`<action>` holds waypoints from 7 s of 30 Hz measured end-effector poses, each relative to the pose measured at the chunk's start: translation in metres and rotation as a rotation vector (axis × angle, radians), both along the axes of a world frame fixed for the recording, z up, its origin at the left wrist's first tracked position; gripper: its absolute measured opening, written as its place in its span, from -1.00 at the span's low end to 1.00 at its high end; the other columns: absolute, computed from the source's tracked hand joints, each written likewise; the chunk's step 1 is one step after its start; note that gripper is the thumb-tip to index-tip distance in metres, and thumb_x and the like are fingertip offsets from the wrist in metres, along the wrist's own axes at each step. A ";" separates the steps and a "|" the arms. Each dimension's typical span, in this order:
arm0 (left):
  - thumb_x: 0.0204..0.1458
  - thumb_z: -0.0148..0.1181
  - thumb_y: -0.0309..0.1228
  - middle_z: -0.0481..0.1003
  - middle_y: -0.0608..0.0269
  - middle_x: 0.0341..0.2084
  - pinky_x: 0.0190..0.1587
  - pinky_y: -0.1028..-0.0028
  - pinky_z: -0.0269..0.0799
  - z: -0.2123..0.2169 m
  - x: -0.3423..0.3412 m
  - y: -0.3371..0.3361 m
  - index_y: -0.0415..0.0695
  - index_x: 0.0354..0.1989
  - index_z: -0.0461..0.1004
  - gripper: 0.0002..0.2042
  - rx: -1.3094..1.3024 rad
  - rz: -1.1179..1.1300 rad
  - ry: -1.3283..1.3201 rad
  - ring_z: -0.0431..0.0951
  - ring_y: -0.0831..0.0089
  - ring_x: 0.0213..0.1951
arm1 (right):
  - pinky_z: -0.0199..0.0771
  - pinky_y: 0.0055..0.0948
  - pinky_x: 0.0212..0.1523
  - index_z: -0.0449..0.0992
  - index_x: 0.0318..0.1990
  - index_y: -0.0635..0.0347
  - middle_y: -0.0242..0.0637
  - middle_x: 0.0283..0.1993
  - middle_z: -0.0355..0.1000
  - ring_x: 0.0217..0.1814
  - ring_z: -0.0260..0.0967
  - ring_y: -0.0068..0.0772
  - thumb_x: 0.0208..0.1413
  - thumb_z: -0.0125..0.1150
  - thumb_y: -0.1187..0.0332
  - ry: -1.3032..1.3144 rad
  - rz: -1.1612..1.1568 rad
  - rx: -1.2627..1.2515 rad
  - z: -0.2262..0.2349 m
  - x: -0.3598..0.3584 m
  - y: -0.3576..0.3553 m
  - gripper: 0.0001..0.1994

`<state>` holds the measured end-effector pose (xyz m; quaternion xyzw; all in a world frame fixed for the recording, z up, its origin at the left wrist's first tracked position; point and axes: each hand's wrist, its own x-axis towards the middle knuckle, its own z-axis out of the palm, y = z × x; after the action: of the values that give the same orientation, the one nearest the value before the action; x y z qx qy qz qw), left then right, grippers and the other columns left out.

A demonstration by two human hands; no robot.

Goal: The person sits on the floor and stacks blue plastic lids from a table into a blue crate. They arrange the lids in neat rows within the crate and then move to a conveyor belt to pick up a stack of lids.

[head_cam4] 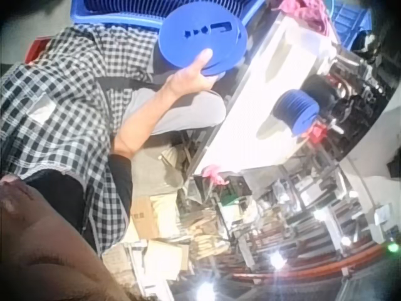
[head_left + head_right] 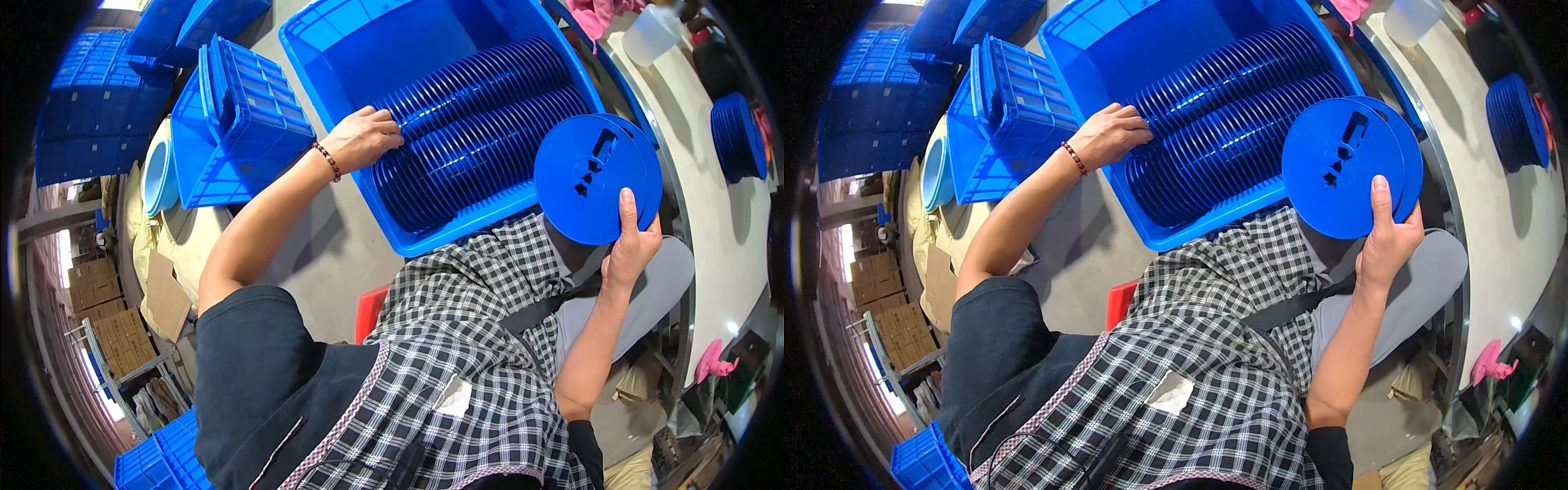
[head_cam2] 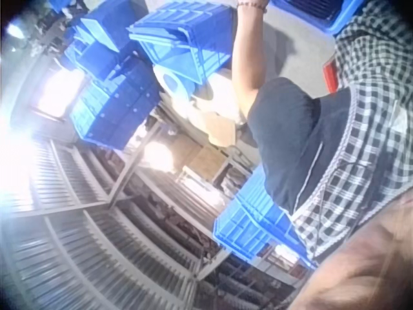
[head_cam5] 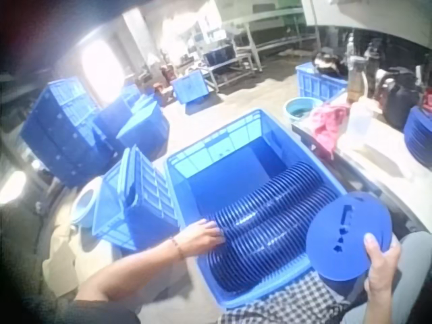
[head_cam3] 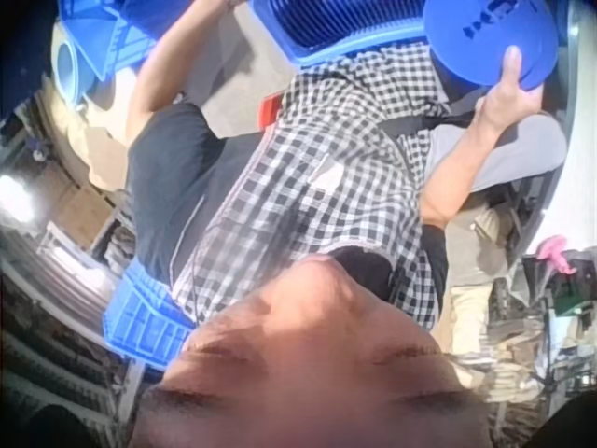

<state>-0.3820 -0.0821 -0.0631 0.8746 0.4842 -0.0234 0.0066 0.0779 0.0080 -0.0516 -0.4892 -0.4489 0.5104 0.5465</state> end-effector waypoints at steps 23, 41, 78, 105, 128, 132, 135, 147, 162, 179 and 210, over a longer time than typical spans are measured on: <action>0.03 0.21 -0.49 0.67 0.13 -0.31 0.03 0.28 0.56 0.016 0.033 0.030 -0.11 -0.29 0.64 -0.89 -0.384 0.178 0.415 0.68 0.20 -0.11 | 0.60 -0.35 0.11 0.57 0.17 0.39 -0.11 0.05 0.61 -0.01 0.58 -0.40 0.25 0.46 0.29 -0.056 0.012 0.023 -0.003 -0.001 -0.005 -0.56; 0.15 0.21 -0.46 0.60 0.19 -0.01 0.38 0.19 0.39 0.053 -0.033 0.020 -0.14 0.07 0.57 -0.70 0.048 -0.213 0.341 0.57 0.26 0.15 | 0.57 -0.39 0.01 0.64 0.05 0.39 -0.20 -0.09 0.64 -0.12 0.56 -0.44 0.25 0.46 0.26 -0.137 0.025 0.071 -0.004 -0.008 -0.008 -0.63; 0.38 -0.02 0.17 -0.01 -0.30 0.55 0.56 0.07 -0.01 -0.045 -0.060 0.060 -0.49 0.51 0.03 -0.11 -0.779 1.303 -1.089 -0.01 -0.04 0.58 | 0.59 -0.44 -0.15 0.62 -0.01 0.35 -0.32 -0.14 0.63 -0.22 0.52 -0.58 0.22 0.46 0.31 -0.037 0.384 -0.035 0.022 -0.102 -0.049 -0.69; 0.28 -0.30 0.44 -0.04 -0.50 0.50 0.51 -0.12 0.09 0.018 -0.090 0.099 -0.51 0.48 0.08 0.07 -1.277 1.018 -0.686 -0.02 -0.34 0.53 | 0.71 -0.30 -0.04 0.47 0.16 0.44 0.12 0.10 0.55 0.07 0.62 -0.02 0.22 0.24 0.46 -0.535 0.349 1.057 0.018 -0.268 -0.114 -0.62; 0.29 -0.21 0.41 0.07 -0.42 0.49 0.52 -0.17 0.02 0.018 -0.087 0.098 -0.42 0.49 0.15 0.01 -1.198 0.975 -0.586 0.04 -0.24 0.54 | 0.47 -0.28 -0.05 0.51 -0.09 0.21 -0.29 -0.15 0.48 -0.08 0.50 -0.27 0.17 0.36 0.25 -0.651 1.044 0.975 0.000 -0.185 -0.150 -0.73; 0.28 -0.18 0.41 0.10 -0.45 0.47 0.46 -0.18 0.17 0.008 -0.080 0.094 -0.36 0.45 0.25 -0.03 -0.911 0.980 -0.432 0.13 -0.24 0.51 | 0.58 -0.13 -0.06 0.54 -0.07 0.17 -0.17 -0.20 0.56 -0.10 0.59 -0.11 0.32 0.24 0.22 -0.758 1.555 0.463 -0.033 -0.134 -0.156 -0.78; 0.30 -0.18 0.39 0.14 -0.44 0.45 0.42 -0.13 0.27 -0.011 -0.080 0.090 -0.34 0.42 0.31 -0.07 -0.740 1.067 -0.313 0.24 -0.22 0.46 | 0.59 -0.10 0.04 0.55 0.06 0.20 -0.10 -0.10 0.60 -0.01 0.60 -0.02 0.35 0.21 0.24 -0.683 1.394 0.440 -0.029 -0.124 -0.147 -0.73; 0.34 -0.20 0.33 0.13 -0.42 0.46 0.48 -0.05 0.18 -0.042 -0.075 0.097 -0.40 0.49 0.14 -0.06 -0.915 1.122 -0.312 0.12 -0.16 0.52 | 0.59 -0.04 0.06 0.51 0.05 0.26 -0.05 -0.10 0.57 0.01 0.57 0.02 0.33 0.22 0.29 -0.717 1.352 0.422 -0.036 -0.122 -0.142 -0.73; 0.30 -0.14 0.38 0.40 -0.22 0.34 0.40 -0.02 0.26 -0.033 -0.049 0.094 -0.33 0.36 0.41 -0.10 -0.798 1.183 -0.345 0.31 -0.11 0.44 | 0.59 -0.05 0.05 0.53 0.05 0.25 -0.04 -0.08 0.58 0.02 0.56 0.05 0.34 0.21 0.27 -0.674 1.344 0.344 -0.037 -0.118 -0.135 -0.73; 0.26 0.11 0.20 0.40 0.30 -0.70 -0.60 0.37 0.16 -0.095 -0.112 0.075 -0.14 -0.63 0.47 -0.37 -0.544 1.311 -0.743 0.35 0.46 -0.67 | 0.61 -0.25 -0.05 0.64 -0.02 0.25 -0.10 -0.09 0.64 -0.11 0.64 -0.13 0.30 0.27 0.36 -0.584 0.468 0.251 0.073 0.043 0.050 -0.80; 0.41 -0.11 0.13 0.38 -0.35 0.32 0.32 -0.05 0.45 -0.009 -0.066 0.102 -0.37 0.32 0.44 -0.28 -0.863 1.188 -0.699 0.39 -0.26 0.36 | 0.47 -0.38 -0.41 0.61 -0.18 0.29 -0.24 -0.39 0.56 -0.45 0.48 -0.44 0.28 0.32 0.41 -0.416 0.527 0.325 0.059 -0.169 -0.050 -0.88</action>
<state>-0.4476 0.0201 -0.0720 0.3490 0.7857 0.0739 0.5054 -0.0911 -0.0422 0.0075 -0.3569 -0.7361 0.4454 0.3639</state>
